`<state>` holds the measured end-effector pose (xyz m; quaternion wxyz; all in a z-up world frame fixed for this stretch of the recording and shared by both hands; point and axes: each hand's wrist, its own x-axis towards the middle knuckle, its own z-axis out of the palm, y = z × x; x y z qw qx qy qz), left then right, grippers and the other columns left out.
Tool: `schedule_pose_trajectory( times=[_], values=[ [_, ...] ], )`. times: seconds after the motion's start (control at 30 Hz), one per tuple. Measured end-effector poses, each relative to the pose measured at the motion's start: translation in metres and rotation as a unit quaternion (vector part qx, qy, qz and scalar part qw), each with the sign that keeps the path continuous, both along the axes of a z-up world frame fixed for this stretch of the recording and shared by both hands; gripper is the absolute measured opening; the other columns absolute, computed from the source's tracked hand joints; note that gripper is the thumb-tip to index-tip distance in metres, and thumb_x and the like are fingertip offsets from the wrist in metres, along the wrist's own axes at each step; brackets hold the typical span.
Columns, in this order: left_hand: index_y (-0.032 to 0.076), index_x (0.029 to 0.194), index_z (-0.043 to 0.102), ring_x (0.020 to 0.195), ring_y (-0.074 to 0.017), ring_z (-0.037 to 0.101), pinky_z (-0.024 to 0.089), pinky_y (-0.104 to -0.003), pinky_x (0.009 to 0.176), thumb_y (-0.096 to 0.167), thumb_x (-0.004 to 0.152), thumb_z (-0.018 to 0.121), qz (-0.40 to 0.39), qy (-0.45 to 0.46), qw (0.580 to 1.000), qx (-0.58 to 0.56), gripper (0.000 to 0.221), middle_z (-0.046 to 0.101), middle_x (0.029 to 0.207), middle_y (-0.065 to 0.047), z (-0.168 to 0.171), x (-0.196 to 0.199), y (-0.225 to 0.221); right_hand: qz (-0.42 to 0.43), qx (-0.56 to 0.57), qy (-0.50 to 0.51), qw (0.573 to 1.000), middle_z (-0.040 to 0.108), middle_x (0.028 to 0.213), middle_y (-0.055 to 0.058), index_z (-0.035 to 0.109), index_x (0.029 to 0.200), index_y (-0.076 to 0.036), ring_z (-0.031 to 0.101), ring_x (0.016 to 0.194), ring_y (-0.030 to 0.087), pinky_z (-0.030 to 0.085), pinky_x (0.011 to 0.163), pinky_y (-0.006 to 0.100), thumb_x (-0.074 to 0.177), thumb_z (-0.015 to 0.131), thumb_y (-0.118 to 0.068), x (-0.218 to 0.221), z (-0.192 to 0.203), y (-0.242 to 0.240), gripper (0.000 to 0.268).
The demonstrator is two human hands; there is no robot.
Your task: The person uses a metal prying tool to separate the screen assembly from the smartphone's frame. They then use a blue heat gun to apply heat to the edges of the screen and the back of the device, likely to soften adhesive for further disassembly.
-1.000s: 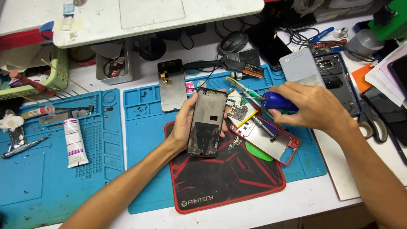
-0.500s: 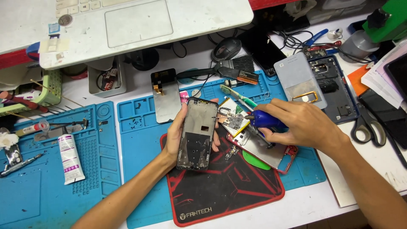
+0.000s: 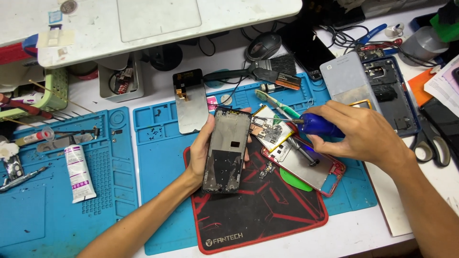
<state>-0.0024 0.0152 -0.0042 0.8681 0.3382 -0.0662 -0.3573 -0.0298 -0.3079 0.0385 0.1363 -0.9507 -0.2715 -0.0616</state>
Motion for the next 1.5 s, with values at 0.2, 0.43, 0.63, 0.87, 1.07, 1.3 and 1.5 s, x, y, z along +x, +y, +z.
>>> schedule_pose_trajectory(
  times=[0.2, 0.43, 0.63, 0.87, 1.07, 1.3, 1.5],
  values=[
    [0.005, 0.157, 0.042, 0.071, -0.0306, 0.07, 0.06, -0.041, 0.056, 0.061, 0.098, 0.043, -0.016, 0.055, 0.998, -0.039, 0.081, 0.068, 0.1, -0.02, -0.002, 0.001, 0.002, -0.013, -0.008, -0.015, 1.0, 0.069, 0.095, 0.004, 0.064, 0.123, -0.012, 0.069, 0.078, 0.023, 0.059, 0.056, 0.038, 0.089, 0.07, -0.042, 0.0, -0.008, -0.003, 0.046],
    [-0.003, 0.132, 0.061, 0.063, -0.0277, 0.069, 0.056, -0.035, 0.05, 0.063, 0.094, 0.048, 0.03, 0.045, 0.996, 0.066, 0.077, 0.071, 0.098, -0.019, -0.007, -0.002, 0.0, -0.011, -0.042, -0.055, 0.998, 0.067, 0.092, 0.001, 0.066, 0.123, -0.011, 0.067, 0.072, 0.021, 0.058, 0.052, 0.039, 0.09, 0.072, -0.043, -0.003, -0.01, 0.0, 0.047],
    [0.003, 0.142, 0.056, 0.061, -0.0241, 0.069, 0.057, -0.032, 0.05, 0.067, 0.088, 0.051, 0.047, -0.035, 0.991, 0.119, 0.083, 0.072, 0.093, -0.016, -0.003, -0.002, -0.002, -0.022, -0.058, -0.075, 0.995, 0.066, 0.091, 0.0, 0.067, 0.123, -0.014, 0.065, 0.067, 0.022, 0.057, 0.049, 0.041, 0.088, 0.072, -0.044, -0.004, -0.008, 0.002, 0.046],
    [-0.005, 0.123, 0.064, 0.059, -0.0253, 0.07, 0.057, -0.032, 0.047, 0.059, 0.092, 0.054, 0.063, -0.031, 0.991, 0.114, 0.072, 0.074, 0.095, -0.019, -0.015, -0.002, -0.001, -0.016, -0.078, -0.052, 0.995, 0.065, 0.093, 0.002, 0.064, 0.125, -0.013, 0.066, 0.061, 0.024, 0.056, 0.043, 0.041, 0.089, 0.07, -0.049, -0.005, -0.008, 0.006, 0.052],
    [0.007, 0.152, 0.052, 0.059, -0.0192, 0.066, 0.052, -0.028, 0.052, 0.067, 0.088, 0.052, 0.022, -0.028, 0.994, 0.102, 0.087, 0.072, 0.092, -0.011, 0.004, -0.004, 0.0, -0.015, -0.075, -0.048, 0.996, 0.065, 0.091, 0.002, 0.065, 0.123, -0.012, 0.065, 0.064, 0.025, 0.057, 0.047, 0.042, 0.089, 0.071, -0.046, -0.006, -0.006, 0.006, 0.049],
    [-0.003, 0.126, 0.065, 0.063, -0.0256, 0.067, 0.053, -0.035, 0.057, 0.064, 0.09, 0.05, 0.025, 0.049, 0.992, 0.11, 0.077, 0.073, 0.096, -0.017, -0.003, -0.002, 0.003, -0.016, -0.066, -0.013, 0.998, 0.067, 0.095, 0.004, 0.063, 0.124, -0.013, 0.067, 0.067, 0.026, 0.059, 0.044, 0.041, 0.088, 0.07, -0.05, -0.007, -0.005, 0.006, 0.053],
    [0.0, 0.138, 0.059, 0.06, -0.0243, 0.066, 0.051, -0.033, 0.053, 0.063, 0.094, 0.046, 0.022, 0.006, 0.996, 0.09, 0.078, 0.072, 0.095, -0.016, 0.001, -0.002, 0.002, -0.021, -0.065, -0.003, 0.998, 0.068, 0.096, 0.004, 0.064, 0.125, -0.013, 0.067, 0.07, 0.027, 0.059, 0.047, 0.043, 0.086, 0.071, -0.049, -0.008, -0.004, 0.006, 0.053]
  ],
)
